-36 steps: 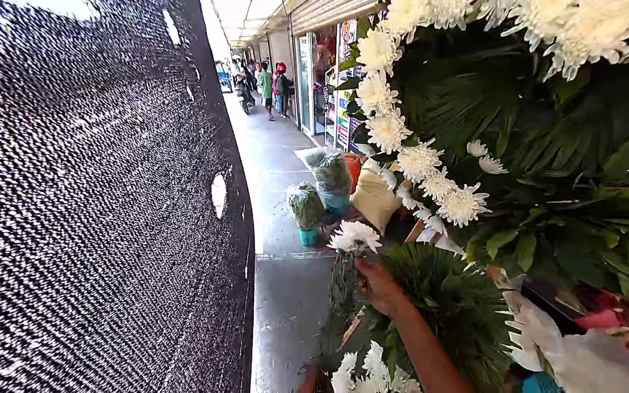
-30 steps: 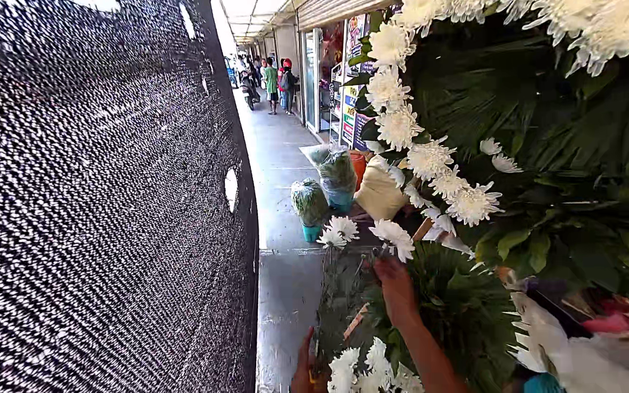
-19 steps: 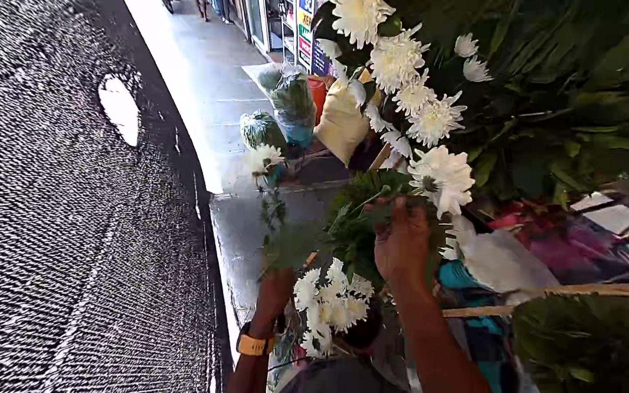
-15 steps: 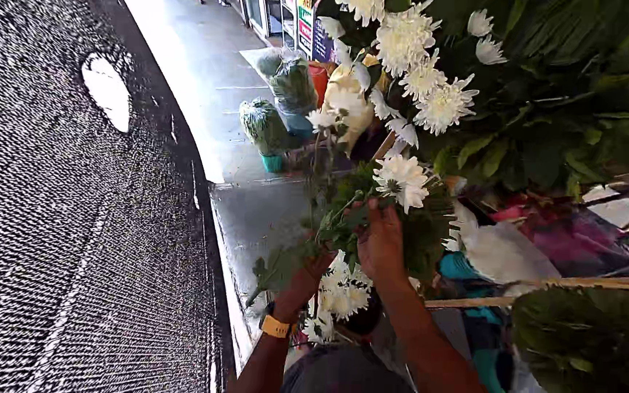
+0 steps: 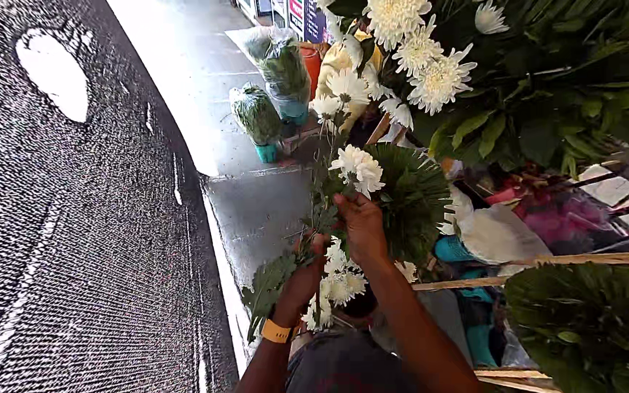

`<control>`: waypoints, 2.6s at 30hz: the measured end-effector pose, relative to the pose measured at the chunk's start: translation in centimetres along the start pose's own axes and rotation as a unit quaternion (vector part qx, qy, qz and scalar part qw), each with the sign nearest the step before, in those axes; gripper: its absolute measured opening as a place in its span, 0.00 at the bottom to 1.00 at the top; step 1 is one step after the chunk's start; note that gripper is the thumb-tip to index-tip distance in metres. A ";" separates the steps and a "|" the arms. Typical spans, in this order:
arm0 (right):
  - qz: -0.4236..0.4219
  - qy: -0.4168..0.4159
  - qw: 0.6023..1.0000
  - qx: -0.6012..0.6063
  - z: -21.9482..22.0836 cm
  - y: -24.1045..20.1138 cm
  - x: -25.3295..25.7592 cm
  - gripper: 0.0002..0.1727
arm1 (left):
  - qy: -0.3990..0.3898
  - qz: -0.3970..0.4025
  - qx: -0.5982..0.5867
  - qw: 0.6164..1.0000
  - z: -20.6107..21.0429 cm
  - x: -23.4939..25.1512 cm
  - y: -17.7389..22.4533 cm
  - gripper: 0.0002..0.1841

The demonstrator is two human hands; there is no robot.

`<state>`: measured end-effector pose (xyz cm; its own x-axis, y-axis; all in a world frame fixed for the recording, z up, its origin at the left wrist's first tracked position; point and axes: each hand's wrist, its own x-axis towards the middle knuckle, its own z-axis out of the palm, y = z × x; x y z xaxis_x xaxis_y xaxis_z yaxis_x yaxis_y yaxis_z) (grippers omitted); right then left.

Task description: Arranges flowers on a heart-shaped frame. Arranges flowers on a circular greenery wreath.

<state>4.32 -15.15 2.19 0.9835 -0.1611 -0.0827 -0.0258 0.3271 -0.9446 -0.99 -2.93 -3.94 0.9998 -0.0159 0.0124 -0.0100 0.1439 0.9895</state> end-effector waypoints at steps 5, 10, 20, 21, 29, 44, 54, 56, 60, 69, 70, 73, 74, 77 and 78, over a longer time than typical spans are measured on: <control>-0.113 0.116 0.987 0.018 -3.0 -3.0 3.0 0.15 | 0.080 -0.032 -0.016 0.996 -2.9 -3.6 -1.0 0.32; -0.037 -0.025 0.994 -0.101 -2.1 1.5 -0.5 0.17 | 0.070 0.033 0.077 0.994 -5.9 -3.5 -2.6 0.27; -0.174 0.242 0.949 -0.099 -12.5 0.1 5.6 0.24 | 0.076 0.000 0.124 0.989 -9.3 -5.0 -3.4 0.13; -0.208 0.295 0.924 -0.129 -15.2 0.2 7.0 0.27 | 0.078 0.018 0.131 0.988 -10.0 -4.7 -3.0 0.13; -0.072 0.278 0.810 -0.511 -18.4 6.1 13.7 0.17 | 0.115 0.041 0.112 0.986 -10.9 -3.2 -0.5 0.12; 0.062 0.217 0.791 -0.569 -18.2 6.2 17.1 0.20 | 0.105 0.002 0.120 0.987 -10.1 -3.0 -2.2 0.28; -0.109 0.150 0.944 -0.273 -10.7 4.2 6.0 0.21 | 0.039 0.025 0.038 0.998 -10.0 -4.6 -2.4 0.30; -0.024 -0.002 0.993 -0.115 -6.3 3.5 6.2 0.19 | -0.019 0.029 -0.030 0.999 -10.0 -5.1 -2.4 0.30; 0.087 -0.142 0.983 0.079 0.0 2.1 8.8 0.29 | -0.097 0.004 -0.098 0.990 -10.6 -5.2 -3.3 0.29; 0.058 -0.057 0.993 0.091 -0.8 1.5 7.7 0.14 | 0.084 -0.068 -0.032 0.994 -10.8 -6.2 -4.4 0.19; 0.044 -0.058 0.995 0.075 -1.6 1.5 7.1 0.12 | 0.097 -0.075 -0.023 0.992 -11.0 -6.1 -4.6 0.19; -0.008 -0.077 0.997 -0.006 -3.5 1.1 5.3 0.12 | 0.127 -0.090 0.002 0.988 -12.1 -5.7 -5.3 0.21; -0.023 -0.078 0.997 -0.020 -4.0 1.1 4.9 0.12 | 0.133 -0.095 0.011 0.986 -12.4 -5.4 -5.4 0.22; -0.086 -0.054 0.993 -0.061 -4.8 1.4 3.4 0.16 | 0.178 -0.113 0.035 0.977 -12.9 -3.8 -6.5 0.23; -0.119 -0.023 0.990 -0.075 -5.1 1.4 3.0 0.18 | 0.202 -0.133 0.078 0.967 -13.4 -3.4 -7.0 0.23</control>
<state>6.29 -19.89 -0.99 0.9718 -0.1741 0.1588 0.1845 0.1431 -0.9724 -4.03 9.41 -12.85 0.8922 0.3609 -0.2717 0.2776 0.0363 0.9600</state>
